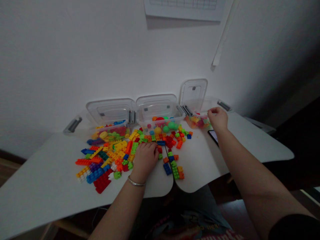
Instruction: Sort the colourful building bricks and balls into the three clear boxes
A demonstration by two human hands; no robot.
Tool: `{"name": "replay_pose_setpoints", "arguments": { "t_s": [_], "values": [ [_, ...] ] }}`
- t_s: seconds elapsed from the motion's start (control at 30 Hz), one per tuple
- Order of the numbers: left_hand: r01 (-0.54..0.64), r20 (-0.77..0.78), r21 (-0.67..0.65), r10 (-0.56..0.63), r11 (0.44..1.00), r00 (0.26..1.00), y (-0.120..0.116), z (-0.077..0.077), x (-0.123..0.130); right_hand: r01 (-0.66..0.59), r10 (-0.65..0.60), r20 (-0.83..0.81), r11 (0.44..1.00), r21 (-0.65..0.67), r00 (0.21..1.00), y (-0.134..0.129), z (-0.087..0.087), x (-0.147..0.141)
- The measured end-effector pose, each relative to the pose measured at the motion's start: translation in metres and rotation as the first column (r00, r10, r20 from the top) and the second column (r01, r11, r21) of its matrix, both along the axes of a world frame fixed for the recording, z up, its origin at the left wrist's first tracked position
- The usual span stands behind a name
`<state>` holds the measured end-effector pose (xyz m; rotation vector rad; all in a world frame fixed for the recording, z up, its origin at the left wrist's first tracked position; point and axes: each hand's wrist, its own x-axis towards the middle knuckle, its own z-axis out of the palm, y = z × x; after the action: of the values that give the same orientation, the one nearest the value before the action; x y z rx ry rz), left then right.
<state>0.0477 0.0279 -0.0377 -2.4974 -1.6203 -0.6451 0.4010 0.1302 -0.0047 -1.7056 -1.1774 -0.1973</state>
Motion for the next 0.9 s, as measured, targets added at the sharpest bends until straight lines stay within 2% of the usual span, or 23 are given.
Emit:
{"name": "replay_pose_setpoints", "arguments": {
  "t_s": [0.13,0.2,0.3,0.37,0.43,0.5,0.63,0.73,0.9],
  "values": [
    [0.002,-0.004,0.002,-0.002,1.000,1.000,0.001,-0.001,0.000,-0.036,0.035,0.019,0.998,0.044,0.999,-0.003,0.000,0.000],
    [0.007,-0.005,0.002,-0.007,1.000,1.000,0.002,-0.001,0.000,-0.063,0.057,0.052,0.989,0.135,0.997,-0.008,-0.001,-0.002],
    [0.011,0.001,0.006,-0.011,1.000,1.000,0.002,-0.002,-0.001,-0.056,0.019,0.133,0.957,0.286,0.991,-0.023,-0.005,-0.011],
    [0.009,0.003,0.008,-0.009,1.000,1.000,0.002,-0.002,-0.001,-0.062,0.015,0.153,0.949,0.310,0.988,-0.034,-0.015,-0.023],
    [0.009,0.001,0.006,-0.009,1.000,1.000,0.001,-0.002,-0.001,-0.126,0.088,0.156,0.960,0.249,0.984,-0.043,-0.029,-0.037],
    [0.008,-0.001,0.003,-0.008,1.000,1.000,0.001,-0.001,-0.001,-0.250,0.224,0.190,0.961,0.122,0.956,-0.049,-0.048,-0.052],
    [0.006,-0.012,-0.018,-0.006,1.000,1.000,0.000,0.000,-0.001,-0.360,0.382,0.264,0.924,-0.131,0.885,-0.052,-0.079,-0.068],
    [0.002,-0.013,-0.021,-0.003,1.000,1.000,0.000,0.000,-0.001,-0.398,0.462,0.287,0.881,-0.255,0.839,-0.052,-0.086,-0.069],
    [0.005,-0.008,-0.019,-0.005,1.000,1.000,-0.001,0.001,0.000,-0.376,0.494,0.313,0.850,-0.368,0.811,-0.059,-0.079,-0.072]
  ]
}}
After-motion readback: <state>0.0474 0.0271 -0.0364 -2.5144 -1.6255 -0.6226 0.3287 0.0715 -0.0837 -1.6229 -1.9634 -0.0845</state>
